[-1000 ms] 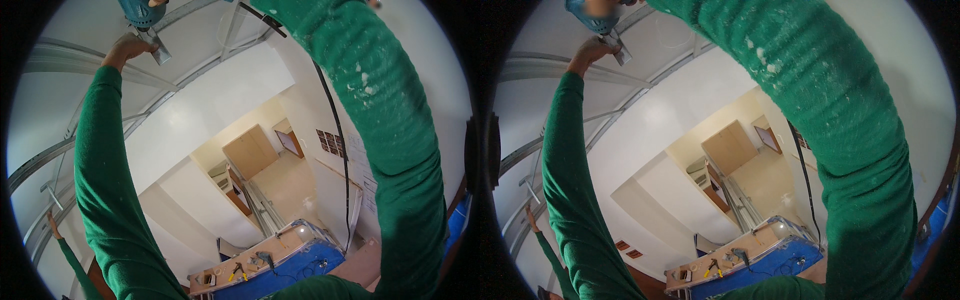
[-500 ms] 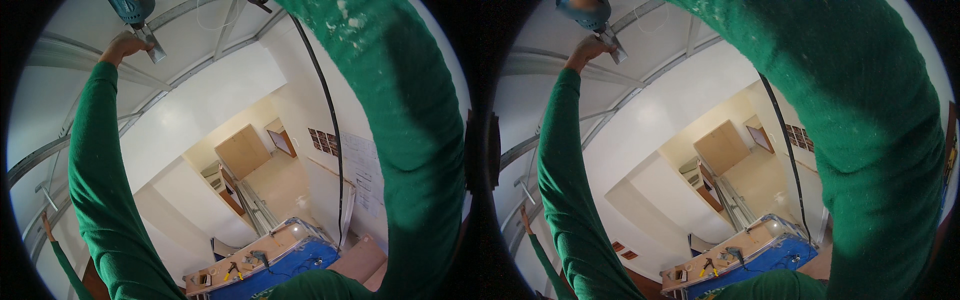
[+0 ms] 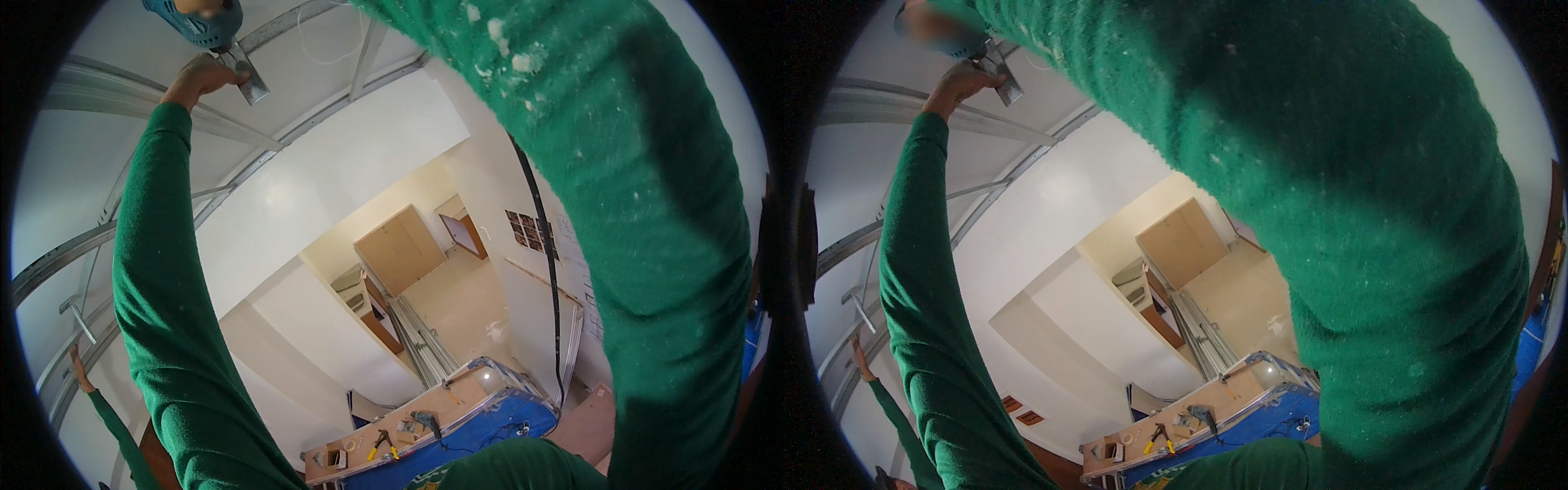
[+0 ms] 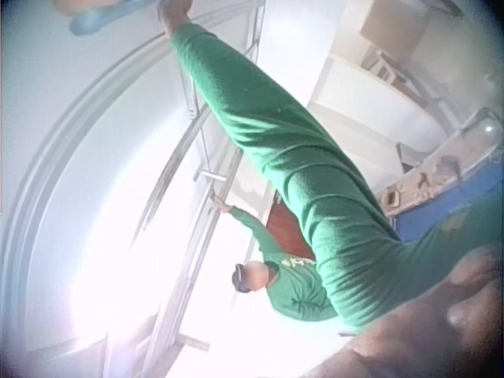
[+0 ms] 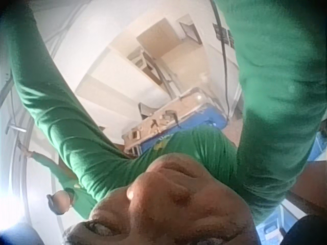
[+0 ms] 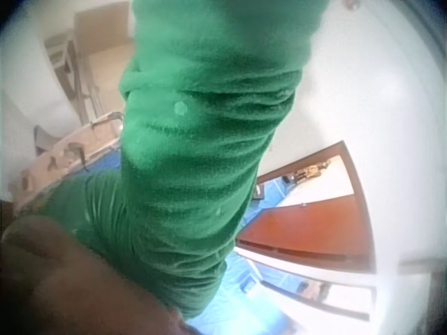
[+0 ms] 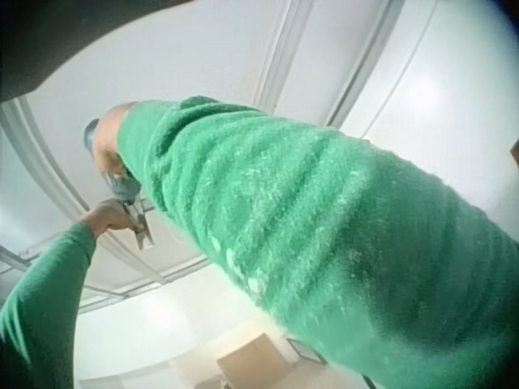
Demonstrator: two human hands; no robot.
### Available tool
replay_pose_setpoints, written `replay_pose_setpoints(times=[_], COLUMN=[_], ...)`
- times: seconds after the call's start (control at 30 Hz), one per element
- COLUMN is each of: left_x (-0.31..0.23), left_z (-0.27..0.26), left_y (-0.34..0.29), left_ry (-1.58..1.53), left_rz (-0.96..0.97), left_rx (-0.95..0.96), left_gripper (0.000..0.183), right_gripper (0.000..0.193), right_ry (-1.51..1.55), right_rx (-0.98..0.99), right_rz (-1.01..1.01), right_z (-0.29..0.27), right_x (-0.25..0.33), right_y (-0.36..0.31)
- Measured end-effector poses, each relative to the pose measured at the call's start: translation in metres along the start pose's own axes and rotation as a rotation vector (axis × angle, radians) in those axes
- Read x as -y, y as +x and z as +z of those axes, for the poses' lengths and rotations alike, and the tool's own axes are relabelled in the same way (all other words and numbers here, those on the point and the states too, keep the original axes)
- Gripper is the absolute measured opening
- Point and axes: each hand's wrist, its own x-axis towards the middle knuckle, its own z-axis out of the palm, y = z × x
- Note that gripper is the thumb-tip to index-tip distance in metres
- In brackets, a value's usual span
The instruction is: The person uses a power drill to fasten metal ceiling tracks to the ceiling, then uses tin snips to cut and fit additional track segments. The person works on a scaffold in a room under construction.
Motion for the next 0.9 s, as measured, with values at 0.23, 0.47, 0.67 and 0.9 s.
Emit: replay_pose_setpoints(times=[0.23,0.47,0.67,0.9], left_x=[0.027,-0.015,-0.026,-0.005], left_z=[-0.004,-0.004,-0.026,-0.017], left_y=[0.01,0.001,-0.015,-0.011], left_ry=[0.076,0.058,0.118,0.136], left_rz=[-0.029,-0.091,-0.139,-0.045], left_rx=[0.048,0.122,0.169,0.072], left_gripper=[0.062,0.07,0.075,0.065], right_gripper=[0.028,0.031,0.032,0.032], right_ry=[0.119,-0.421,-0.271,-0.277], right_rx=[-0.05,0.647,0.036,0.033], right_rz=[-0.016,0.651,0.098,-0.001], right_z=[0.001,-0.005,0.003,0.0], right_x=[0.007,0.037,0.005,0.005], right_y=[-0.006,0.098,0.005,0.007])
